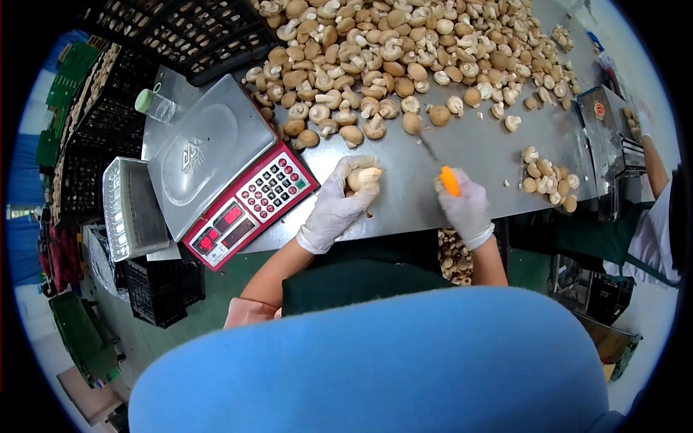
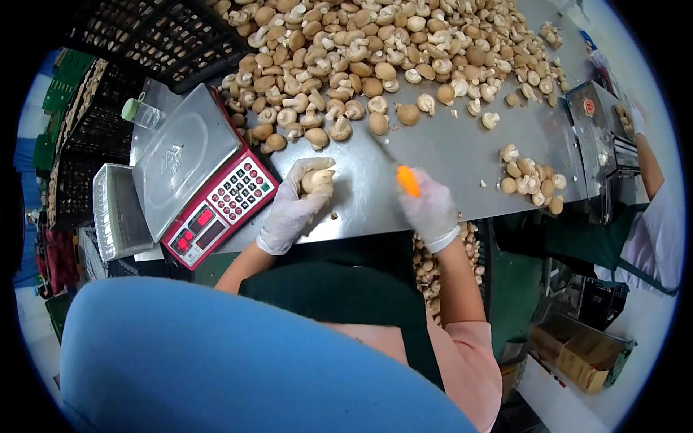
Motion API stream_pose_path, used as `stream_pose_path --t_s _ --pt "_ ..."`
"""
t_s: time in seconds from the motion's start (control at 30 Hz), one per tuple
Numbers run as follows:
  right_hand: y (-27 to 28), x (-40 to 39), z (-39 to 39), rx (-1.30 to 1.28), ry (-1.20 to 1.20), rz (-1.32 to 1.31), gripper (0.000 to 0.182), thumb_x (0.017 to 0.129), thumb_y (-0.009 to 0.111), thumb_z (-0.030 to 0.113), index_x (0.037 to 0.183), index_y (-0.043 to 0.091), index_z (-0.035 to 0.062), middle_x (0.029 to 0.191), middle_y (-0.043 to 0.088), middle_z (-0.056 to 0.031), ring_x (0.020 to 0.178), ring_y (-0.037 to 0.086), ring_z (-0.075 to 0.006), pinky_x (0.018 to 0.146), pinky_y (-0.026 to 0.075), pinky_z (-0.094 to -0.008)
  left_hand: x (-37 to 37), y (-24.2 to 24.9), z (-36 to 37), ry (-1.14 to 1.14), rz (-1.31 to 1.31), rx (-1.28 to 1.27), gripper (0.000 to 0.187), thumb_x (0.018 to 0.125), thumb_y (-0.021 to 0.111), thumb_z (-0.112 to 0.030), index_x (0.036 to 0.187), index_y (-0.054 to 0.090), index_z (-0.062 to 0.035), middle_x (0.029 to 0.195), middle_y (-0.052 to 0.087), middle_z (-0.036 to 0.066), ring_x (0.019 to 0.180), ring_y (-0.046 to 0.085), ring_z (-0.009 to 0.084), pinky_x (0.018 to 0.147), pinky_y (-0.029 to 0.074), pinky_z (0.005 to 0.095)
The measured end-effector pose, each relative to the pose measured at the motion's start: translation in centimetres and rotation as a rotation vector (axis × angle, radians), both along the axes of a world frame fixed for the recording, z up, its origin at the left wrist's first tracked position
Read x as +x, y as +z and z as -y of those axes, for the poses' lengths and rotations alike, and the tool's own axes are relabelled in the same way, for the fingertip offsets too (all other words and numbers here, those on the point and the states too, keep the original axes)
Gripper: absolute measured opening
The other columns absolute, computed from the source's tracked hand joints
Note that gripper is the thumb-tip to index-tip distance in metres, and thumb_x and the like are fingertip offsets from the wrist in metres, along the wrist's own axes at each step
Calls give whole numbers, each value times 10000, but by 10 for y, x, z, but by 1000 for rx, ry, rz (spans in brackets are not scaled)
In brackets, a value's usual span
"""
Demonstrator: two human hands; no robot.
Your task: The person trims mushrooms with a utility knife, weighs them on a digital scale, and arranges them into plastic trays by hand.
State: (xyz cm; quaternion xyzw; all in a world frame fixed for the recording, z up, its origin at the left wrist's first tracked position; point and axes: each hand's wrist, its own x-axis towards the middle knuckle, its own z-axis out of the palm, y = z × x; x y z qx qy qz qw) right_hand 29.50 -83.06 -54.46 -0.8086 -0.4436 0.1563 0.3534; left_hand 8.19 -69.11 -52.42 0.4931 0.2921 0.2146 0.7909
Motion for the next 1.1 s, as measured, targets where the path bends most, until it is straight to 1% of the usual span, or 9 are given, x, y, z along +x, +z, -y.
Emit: stream_pose_path --t_s 0.13,0.33,0.53,0.6,0.8,0.87,0.93,0.97,1.1 --pt "5 -50 -14 106 266 70 219 834 714 162 1041 652 124 847 675 -146 737 673 -360 669 554 -390 11 -22 6 89 -4 50 462 913 651 -107 1341 476 -86 1057 610 31 753 558 44 566 478 184" --pt "2 -66 -24 187 284 -61 184 861 667 159 1041 642 130 821 673 -148 733 664 -367 644 543 -418 0 -23 8 74 43 64 537 897 606 -48 1379 370 -62 1061 620 56 783 577 89 634 493 225" --pt "-2 -64 -24 135 290 -52 149 883 654 175 1018 624 120 795 662 -152 724 653 -379 633 534 -429 -10 -26 2 49 72 2 438 961 542 -62 1356 353 -46 1053 604 108 829 618 148 686 538 278" --pt "-5 -62 -26 127 331 -3 139 884 642 163 1013 622 113 787 658 -162 721 651 -382 630 532 -435 1 -22 9 188 66 154 388 989 566 -109 1311 355 -65 1104 576 85 817 569 105 667 498 249" --pt "-15 -45 -22 154 371 -145 210 879 658 191 1066 627 103 807 672 -183 732 658 -407 650 543 -431 -3 -25 14 153 211 46 416 968 581 -79 1313 350 -56 1162 551 108 921 574 127 772 515 262" --pt "-56 -10 -14 -22 21 -272 262 872 668 222 1100 628 99 813 681 -183 745 662 -417 674 550 -435 -6 -32 11 145 368 22 446 958 596 -71 1329 350 -49 1183 551 117 957 588 151 827 517 280" --pt "-71 21 -6 -155 -39 82 326 863 683 269 1141 627 106 879 693 -178 744 667 -383 689 551 -438 -8 -31 7 221 225 220 455 952 601 -61 1333 353 -48 1193 550 124 999 589 160 862 513 292" --pt "-64 22 -7 -160 -24 84 326 863 683 269 1141 627 106 879 693 -178 744 667 -383 689 551 -438 -9 -25 6 225 117 260 500 947 601 -45 1376 345 -47 1207 539 123 1038 582 166 902 502 299" --pt "-9 8 -33 -76 58 451 513 858 718 292 1308 567 98 1171 642 -171 1005 618 -360 880 507 -424 -7 -32 4 164 155 307 613 944 592 -20 1475 287 -47 1205 516 101 1083 567 167 960 477 304"
